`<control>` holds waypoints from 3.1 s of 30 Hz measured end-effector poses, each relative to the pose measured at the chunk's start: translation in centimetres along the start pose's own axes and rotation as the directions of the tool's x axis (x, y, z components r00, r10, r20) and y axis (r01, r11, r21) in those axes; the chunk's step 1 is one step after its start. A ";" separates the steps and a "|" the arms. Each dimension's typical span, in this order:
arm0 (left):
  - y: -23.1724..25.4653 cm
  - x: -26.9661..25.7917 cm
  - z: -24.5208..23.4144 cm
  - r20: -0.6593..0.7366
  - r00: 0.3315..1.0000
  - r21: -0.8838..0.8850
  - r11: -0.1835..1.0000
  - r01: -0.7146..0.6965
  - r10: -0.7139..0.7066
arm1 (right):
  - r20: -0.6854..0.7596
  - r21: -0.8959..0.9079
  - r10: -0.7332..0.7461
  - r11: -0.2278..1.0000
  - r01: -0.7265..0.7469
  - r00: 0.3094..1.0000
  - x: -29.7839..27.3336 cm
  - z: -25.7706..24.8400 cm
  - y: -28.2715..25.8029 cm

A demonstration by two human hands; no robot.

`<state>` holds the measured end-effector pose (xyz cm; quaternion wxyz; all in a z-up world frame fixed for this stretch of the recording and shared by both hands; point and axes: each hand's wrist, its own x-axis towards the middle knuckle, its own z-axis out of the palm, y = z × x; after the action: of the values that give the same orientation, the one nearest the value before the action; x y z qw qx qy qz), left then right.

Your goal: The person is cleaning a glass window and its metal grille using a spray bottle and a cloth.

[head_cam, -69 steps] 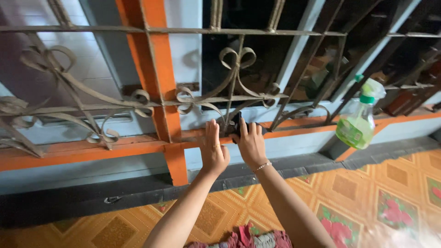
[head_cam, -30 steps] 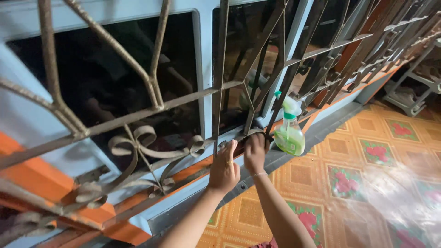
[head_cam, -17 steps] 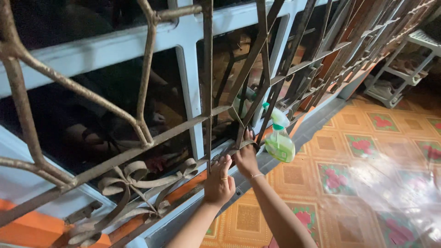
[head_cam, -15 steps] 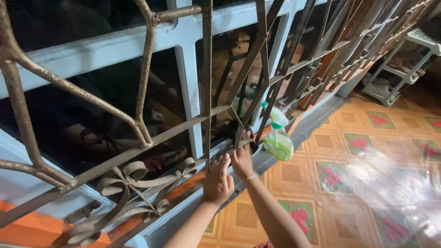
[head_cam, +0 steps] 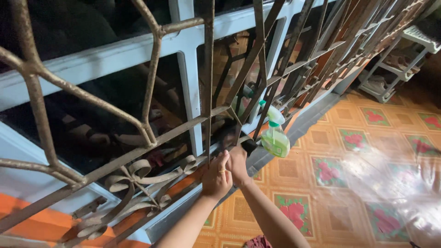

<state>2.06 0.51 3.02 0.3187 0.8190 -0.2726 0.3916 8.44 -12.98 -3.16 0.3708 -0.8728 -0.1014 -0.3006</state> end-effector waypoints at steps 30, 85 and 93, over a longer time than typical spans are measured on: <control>0.3 -0.3 -1.0 0.037 0.999 -0.012 0.999 0.038 -0.037 | 0.191 0.042 0.107 0.992 -0.117 0.976 2.1 -2.7 2.3; -2.0 -3.3 -0.2 0.034 0.999 -0.069 0.998 -0.010 0.012 | -0.114 0.059 0.109 0.993 -0.102 0.988 1.0 -1.0 -1.4; -3.7 -3.3 -0.7 0.071 0.997 -0.117 0.993 -0.024 0.033 | -0.266 -0.134 -0.148 0.984 0.115 0.953 -0.9 -2.3 -6.5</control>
<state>2.53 4.13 -0.44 0.3497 0.8090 -0.3179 0.3494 4.10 -9.96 1.33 0.3088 -0.8341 -0.0893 -0.4482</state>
